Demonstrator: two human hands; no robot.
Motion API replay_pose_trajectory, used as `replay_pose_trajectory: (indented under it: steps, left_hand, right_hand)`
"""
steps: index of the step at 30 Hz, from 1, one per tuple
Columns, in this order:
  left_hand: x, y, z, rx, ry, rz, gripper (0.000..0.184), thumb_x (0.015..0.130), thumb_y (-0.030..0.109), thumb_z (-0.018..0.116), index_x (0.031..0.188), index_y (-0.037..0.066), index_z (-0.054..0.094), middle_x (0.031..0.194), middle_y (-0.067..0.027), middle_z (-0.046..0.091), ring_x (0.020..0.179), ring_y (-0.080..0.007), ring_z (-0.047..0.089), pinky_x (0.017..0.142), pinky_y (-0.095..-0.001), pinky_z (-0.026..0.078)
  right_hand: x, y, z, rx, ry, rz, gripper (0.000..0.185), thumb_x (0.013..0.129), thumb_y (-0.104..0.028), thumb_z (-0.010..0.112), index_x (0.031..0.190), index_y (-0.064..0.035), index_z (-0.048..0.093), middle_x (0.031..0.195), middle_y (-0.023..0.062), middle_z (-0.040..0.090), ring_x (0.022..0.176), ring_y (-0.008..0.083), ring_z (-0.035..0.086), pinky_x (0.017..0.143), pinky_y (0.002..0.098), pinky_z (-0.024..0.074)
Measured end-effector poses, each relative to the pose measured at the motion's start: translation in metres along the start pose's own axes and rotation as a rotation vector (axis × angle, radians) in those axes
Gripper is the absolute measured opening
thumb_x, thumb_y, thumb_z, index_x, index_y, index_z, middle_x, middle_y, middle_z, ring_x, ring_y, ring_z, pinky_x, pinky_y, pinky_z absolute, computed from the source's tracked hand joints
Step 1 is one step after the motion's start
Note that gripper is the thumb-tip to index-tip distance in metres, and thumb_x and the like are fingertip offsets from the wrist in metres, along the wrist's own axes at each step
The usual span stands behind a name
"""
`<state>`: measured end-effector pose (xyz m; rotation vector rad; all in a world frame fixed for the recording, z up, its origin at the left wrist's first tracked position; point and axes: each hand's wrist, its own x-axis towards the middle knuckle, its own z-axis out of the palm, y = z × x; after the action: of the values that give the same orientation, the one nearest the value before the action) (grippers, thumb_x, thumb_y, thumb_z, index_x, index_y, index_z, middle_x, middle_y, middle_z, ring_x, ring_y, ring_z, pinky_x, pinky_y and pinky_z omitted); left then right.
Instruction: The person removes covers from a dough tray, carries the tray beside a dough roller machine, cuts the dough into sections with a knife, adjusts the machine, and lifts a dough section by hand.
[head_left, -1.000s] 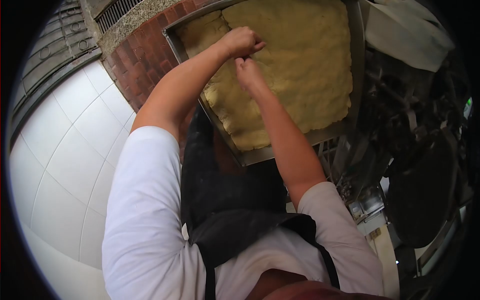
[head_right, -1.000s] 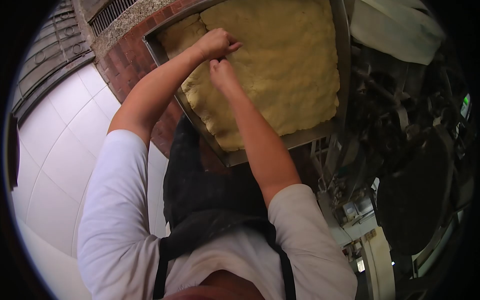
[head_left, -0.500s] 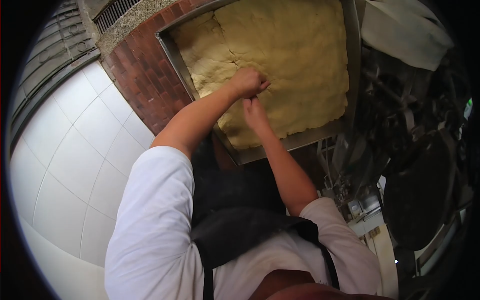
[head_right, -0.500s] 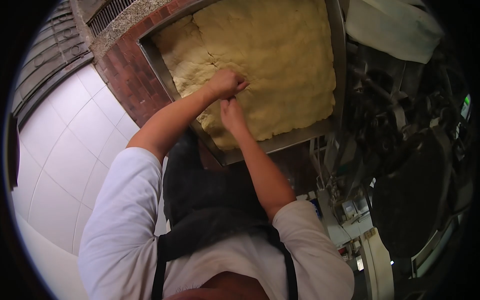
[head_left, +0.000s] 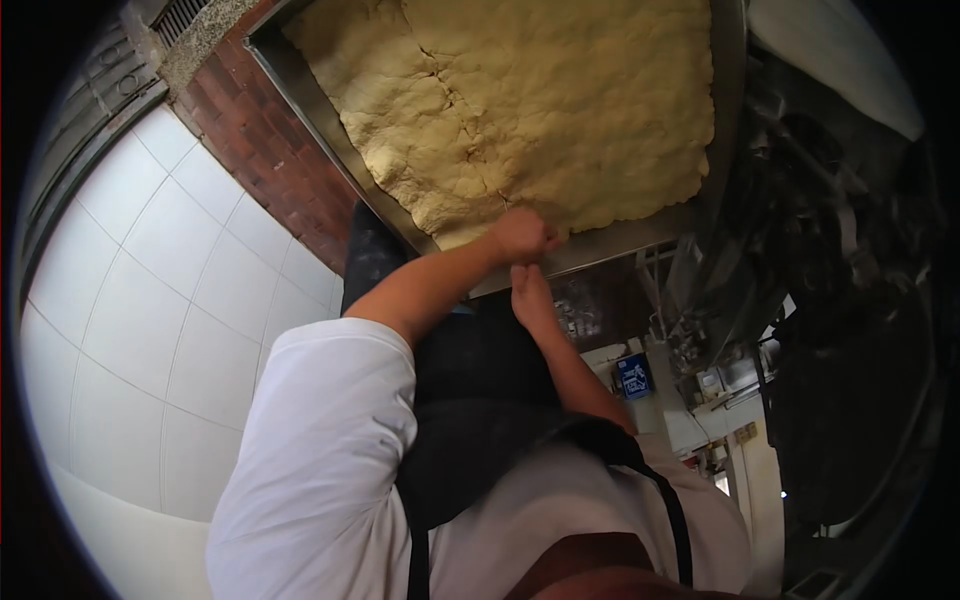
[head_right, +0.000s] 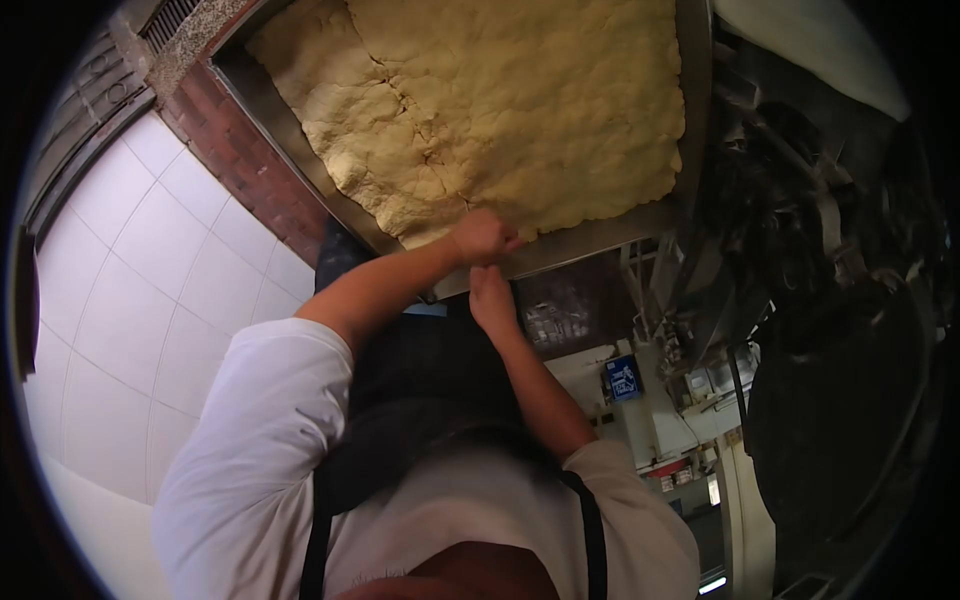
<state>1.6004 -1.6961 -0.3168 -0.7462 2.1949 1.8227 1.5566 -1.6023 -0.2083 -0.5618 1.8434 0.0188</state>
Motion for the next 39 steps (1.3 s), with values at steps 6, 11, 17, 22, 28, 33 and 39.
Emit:
replay_pose_trajectory:
  steps: [6,11,17,22,28,33,39]
  left_hand:
    - [-0.007,0.023,0.056,-0.211,-0.147,-0.052,0.025,0.083,0.033,0.061,0.075,0.013,0.073,0.070,-0.0138,0.067,0.067,-0.0358,0.065,0.065,-0.0477,0.052]
    - [-0.005,0.034,0.079,-0.261,-0.118,0.051,0.028,0.087,0.037,0.061,0.075,0.014,0.073,0.069,-0.0142,0.066,0.064,-0.0368,0.063,0.062,-0.0468,0.050]
    - [-0.023,0.054,0.066,-0.527,-0.159,0.021,0.035,0.091,0.037,0.058,0.077,0.006,0.069,0.068,-0.0179,0.063,0.068,-0.0399,0.061,0.064,-0.0480,0.048]
    - [-0.036,0.085,0.051,-0.526,-0.188,0.108,0.037,0.091,0.036,0.060,0.077,0.003,0.066,0.072,-0.0187,0.062,0.069,-0.0407,0.060,0.064,-0.0488,0.047]
    - [-0.013,0.131,-0.052,-0.325,0.028,0.130,0.034,0.090,0.035,0.062,0.074,0.005,0.063,0.070,-0.0160,0.061,0.067,-0.0396,0.059,0.060,-0.0475,0.046]
    - [0.085,0.121,-0.213,0.101,0.240,0.251,0.032,0.088,0.036,0.064,0.072,0.008,0.061,0.064,-0.0139,0.059,0.061,-0.0366,0.057,0.056,-0.0446,0.045]
    - [0.165,0.091,-0.341,0.154,0.286,0.066,0.049,0.090,0.051,0.058,0.077,0.004,0.067,0.063,-0.0143,0.059,0.060,-0.0298,0.055,0.061,-0.0423,0.046]
  right_hand:
    - [-0.029,0.041,-0.004,-0.047,-0.070,0.265,0.047,0.102,-0.038,0.039,0.113,0.0070,0.050,0.103,0.0359,0.058,0.103,0.0533,0.053,0.085,0.0532,0.0434]
    - [-0.041,0.040,-0.022,0.004,-0.097,0.307,0.048,0.102,-0.036,0.038,0.123,0.0058,0.046,0.108,0.0360,0.058,0.106,0.0545,0.052,0.089,0.0527,0.0429]
    - [-0.064,0.042,-0.034,0.074,-0.229,0.333,0.041,0.100,-0.026,0.045,0.131,0.0002,0.038,0.088,0.0189,0.057,0.063,0.0277,0.059,0.053,0.0391,0.0471]
    - [-0.096,-0.004,-0.071,0.586,-0.355,0.556,0.038,0.099,-0.020,0.048,0.132,-0.0046,0.037,0.076,0.0033,0.046,0.046,0.0096,0.043,0.039,0.0261,0.0377]
    - [-0.103,-0.048,-0.124,0.679,-0.259,0.313,0.021,0.101,-0.020,0.048,0.117,-0.0068,0.046,0.075,0.0011,0.047,0.045,0.0081,0.042,0.038,0.0251,0.0364]
    - [0.016,-0.123,-0.164,0.695,0.032,-0.216,0.017,0.101,-0.025,0.050,0.100,-0.0088,0.052,0.068,-0.0039,0.044,0.051,0.0060,0.042,0.045,0.0235,0.0339]
    - [0.146,-0.230,-0.214,0.550,0.104,-0.464,0.024,0.098,-0.028,0.048,0.103,-0.0062,0.056,0.066,0.0005,0.047,0.045,0.0097,0.038,0.042,0.0280,0.0315]
